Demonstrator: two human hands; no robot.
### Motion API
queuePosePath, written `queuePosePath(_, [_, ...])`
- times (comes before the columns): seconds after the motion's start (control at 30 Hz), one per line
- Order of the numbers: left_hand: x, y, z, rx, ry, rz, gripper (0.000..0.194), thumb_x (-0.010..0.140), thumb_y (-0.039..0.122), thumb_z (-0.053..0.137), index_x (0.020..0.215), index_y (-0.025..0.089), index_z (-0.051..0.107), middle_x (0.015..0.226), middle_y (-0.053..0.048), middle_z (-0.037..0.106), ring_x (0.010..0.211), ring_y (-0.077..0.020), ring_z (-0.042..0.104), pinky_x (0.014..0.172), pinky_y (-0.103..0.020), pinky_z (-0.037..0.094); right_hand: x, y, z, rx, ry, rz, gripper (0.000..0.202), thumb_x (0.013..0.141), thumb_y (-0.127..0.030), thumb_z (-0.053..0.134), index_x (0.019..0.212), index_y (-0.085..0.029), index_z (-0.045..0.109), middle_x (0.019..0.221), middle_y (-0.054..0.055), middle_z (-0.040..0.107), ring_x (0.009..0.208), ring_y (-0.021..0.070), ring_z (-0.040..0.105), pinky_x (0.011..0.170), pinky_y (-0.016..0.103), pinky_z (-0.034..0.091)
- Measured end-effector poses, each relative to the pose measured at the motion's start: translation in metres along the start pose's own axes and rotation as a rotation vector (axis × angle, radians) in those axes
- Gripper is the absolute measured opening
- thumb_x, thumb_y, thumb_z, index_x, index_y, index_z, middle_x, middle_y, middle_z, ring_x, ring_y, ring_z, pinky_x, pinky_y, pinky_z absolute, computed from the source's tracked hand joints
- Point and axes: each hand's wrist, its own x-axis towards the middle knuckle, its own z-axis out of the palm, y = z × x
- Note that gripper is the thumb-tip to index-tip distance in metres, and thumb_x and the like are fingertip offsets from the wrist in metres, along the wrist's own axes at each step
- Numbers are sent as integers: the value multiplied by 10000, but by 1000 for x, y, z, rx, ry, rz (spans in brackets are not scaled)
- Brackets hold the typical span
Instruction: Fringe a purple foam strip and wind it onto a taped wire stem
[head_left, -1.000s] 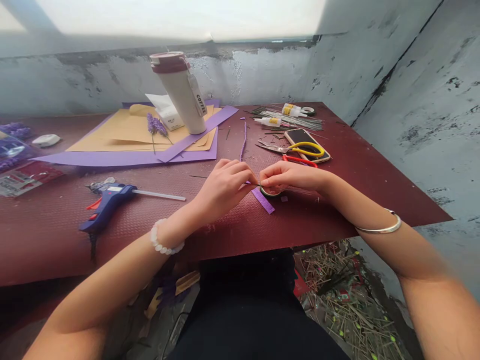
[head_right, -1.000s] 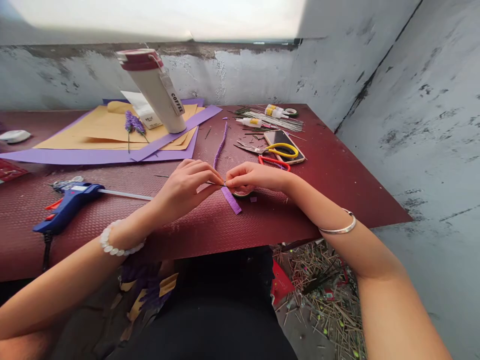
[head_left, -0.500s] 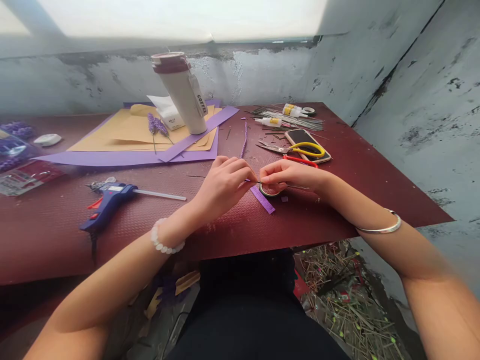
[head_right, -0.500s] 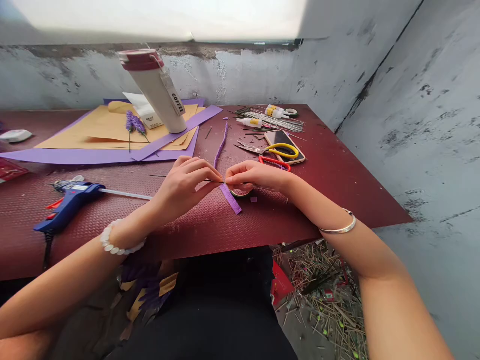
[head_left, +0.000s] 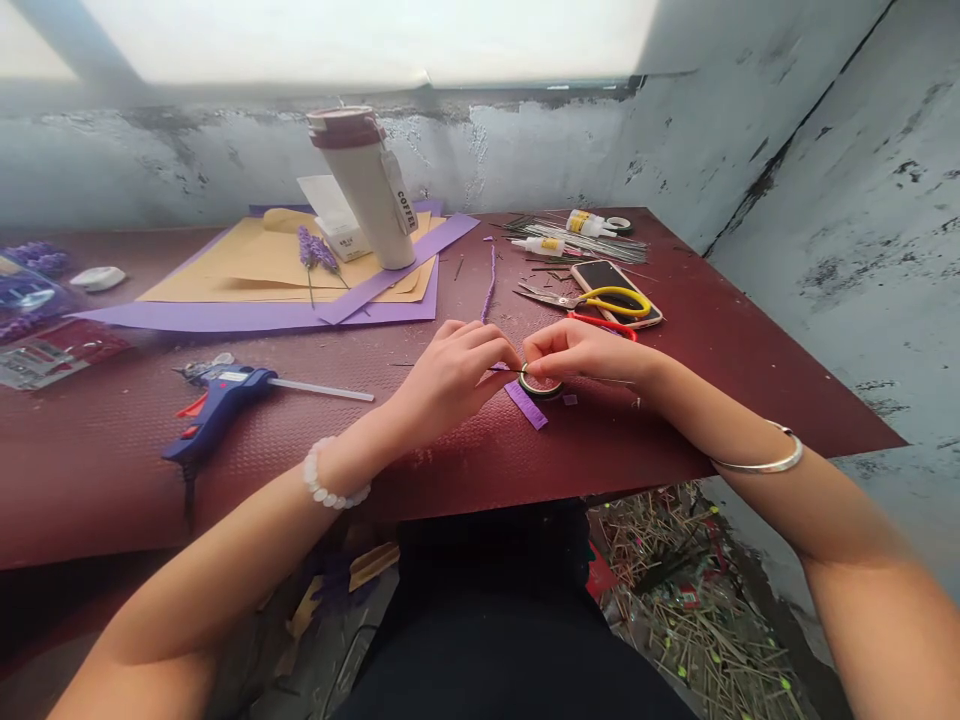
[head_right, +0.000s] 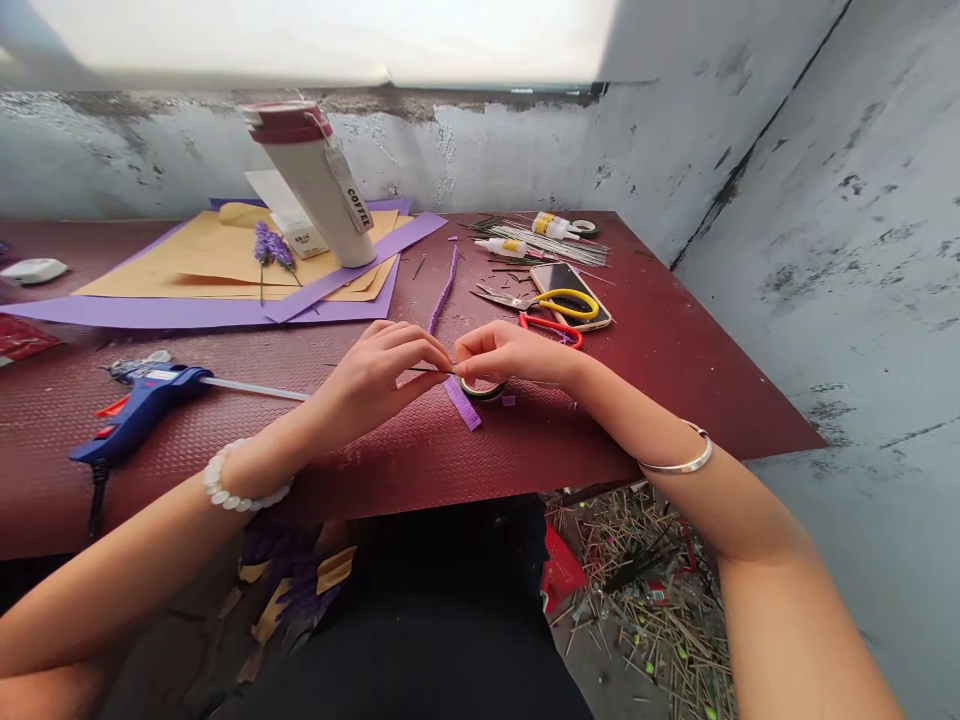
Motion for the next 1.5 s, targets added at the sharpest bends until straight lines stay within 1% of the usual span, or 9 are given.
queuePosePath(0.17, [0, -2, 1, -50, -46, -55, 185, 972, 299, 522, 945, 194, 672, 973, -41, 732, 899, -175, 628, 839, -317, 411, 0, -1, 1, -86, 27, 1, 226, 816, -252, 638, 648, -156, 521, 607, -49, 491, 577, 74, 412, 543, 230, 292])
queuePosePath(0.33, [1, -4, 1, -51, -90, -63, 225, 980, 264, 494, 896, 183, 687, 876, -43, 723, 822, -170, 632, 817, -314, 431, 0, 0, 2, -25, 7, 23, 252, 840, -256, 642, 649, -155, 512, 594, -48, 476, 563, 68, 401, 526, 219, 283])
queuePosePath(0.5, [1, -3, 0, -97, -90, -95, 228, 979, 277, 494, 889, 187, 683, 871, -35, 720, 836, -159, 635, 805, -292, 450, 1, 2, 2, 14, 22, 41, 371, 940, -404, 556, 688, -132, 550, 587, -34, 483, 505, 56, 350, 469, 221, 238])
queuePosePath(0.63, [0, -2, 0, -127, -77, -92, 182, 960, 263, 537, 869, 185, 675, 867, -25, 719, 832, -152, 636, 807, -282, 452, 1, 2, 1, 14, 33, 67, 416, 950, -449, 542, 682, -130, 551, 576, -38, 466, 497, 54, 335, 455, 222, 223])
queuePosePath(0.83, [0, -1, 0, -162, -19, -53, 115, 934, 233, 589, 865, 182, 666, 853, -18, 716, 810, -145, 630, 799, -277, 452, 0, 0, 1, 32, -35, 63, 374, 956, -390, 534, 683, -135, 531, 576, -50, 432, 481, 45, 279, 461, 233, 185])
queuePosePath(1.03, [1, 0, -2, -144, -45, -74, 102, 924, 217, 590, 862, 182, 663, 842, -19, 706, 828, -157, 634, 834, -300, 457, -1, -2, 0, 13, -75, 73, 258, 874, -308, 631, 702, -138, 541, 591, -56, 448, 521, 53, 331, 487, 224, 216])
queuePosePath(1.23, [0, 1, 0, -188, -80, -108, 103, 923, 228, 583, 940, 161, 660, 955, -53, 716, 844, -153, 652, 766, -259, 480, 0, -2, 2, -21, -9, 87, 216, 826, -259, 651, 687, -148, 527, 610, -53, 465, 567, 67, 400, 531, 224, 287])
queuePosePath(1.4, [-2, 3, -1, -125, -136, -168, 197, 953, 232, 510, 893, 179, 690, 760, -1, 726, 659, -118, 636, 616, -210, 429, -1, -2, 4, -47, 35, 63, 238, 846, -306, 650, 708, -143, 544, 617, -55, 458, 565, 64, 384, 524, 225, 275])
queuePosePath(1.5, [-2, 3, -2, -102, -108, -180, 205, 953, 238, 510, 880, 179, 693, 750, 0, 733, 656, -118, 640, 616, -208, 427, -1, -3, 4, -28, 58, 52, 323, 916, -383, 570, 700, -146, 530, 600, -63, 412, 534, 58, 330, 494, 227, 238])
